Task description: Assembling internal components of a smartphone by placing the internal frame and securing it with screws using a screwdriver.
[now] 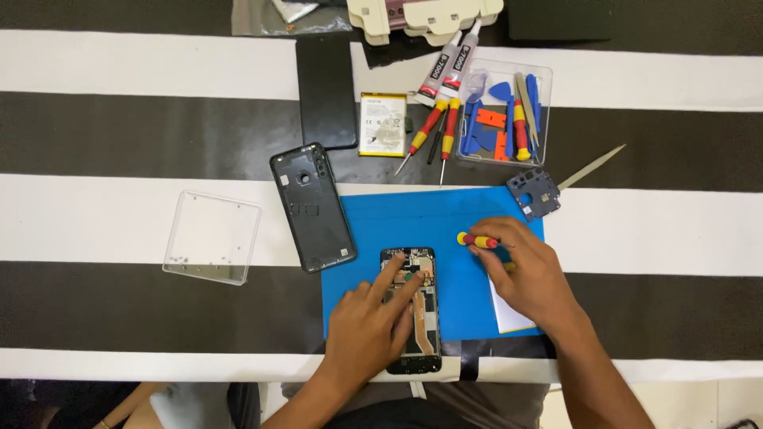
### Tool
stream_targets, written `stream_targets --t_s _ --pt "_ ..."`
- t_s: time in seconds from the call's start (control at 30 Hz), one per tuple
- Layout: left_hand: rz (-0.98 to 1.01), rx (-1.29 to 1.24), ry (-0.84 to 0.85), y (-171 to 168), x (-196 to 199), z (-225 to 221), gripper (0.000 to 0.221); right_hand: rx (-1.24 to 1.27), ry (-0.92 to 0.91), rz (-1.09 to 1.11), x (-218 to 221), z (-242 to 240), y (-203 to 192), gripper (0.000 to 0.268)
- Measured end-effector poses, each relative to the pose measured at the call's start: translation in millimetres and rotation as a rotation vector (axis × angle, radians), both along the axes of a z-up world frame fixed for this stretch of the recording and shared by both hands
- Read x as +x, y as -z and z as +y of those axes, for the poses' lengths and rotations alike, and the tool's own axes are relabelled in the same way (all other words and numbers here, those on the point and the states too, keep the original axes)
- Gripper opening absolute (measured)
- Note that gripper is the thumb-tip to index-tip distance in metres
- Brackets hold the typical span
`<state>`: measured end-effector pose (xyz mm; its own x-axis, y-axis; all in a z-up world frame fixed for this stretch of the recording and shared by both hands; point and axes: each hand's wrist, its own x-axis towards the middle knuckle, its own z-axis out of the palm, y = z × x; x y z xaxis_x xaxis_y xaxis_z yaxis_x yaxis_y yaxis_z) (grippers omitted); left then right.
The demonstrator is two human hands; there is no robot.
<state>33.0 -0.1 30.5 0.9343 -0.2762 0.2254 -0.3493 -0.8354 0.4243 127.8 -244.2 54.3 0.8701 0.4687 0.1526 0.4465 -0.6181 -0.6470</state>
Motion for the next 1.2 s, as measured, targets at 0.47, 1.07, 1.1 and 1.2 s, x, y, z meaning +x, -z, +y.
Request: stream_targets --t_s 0.47,1.07,1.1,1.2 --pt "0.04 0.07 0.019 0 4 -3 0.046 0.091 0.096 0.108 -16 19 -1 0.024" --pt "0.098 -0.125 0.003 -10 0 4 0.043 0.033 0.173 0.151 -15 4 -3 0.033" --pt "0.159 -0.224 -0.037 -13 2 6 0.041 0.01 0.187 0.138 -12 1 -2 0.033" --pt "0.219 -0.252 -0.054 -9 2 13 0.045 0.111 0.206 0.001 -2 3 -12 0.031"
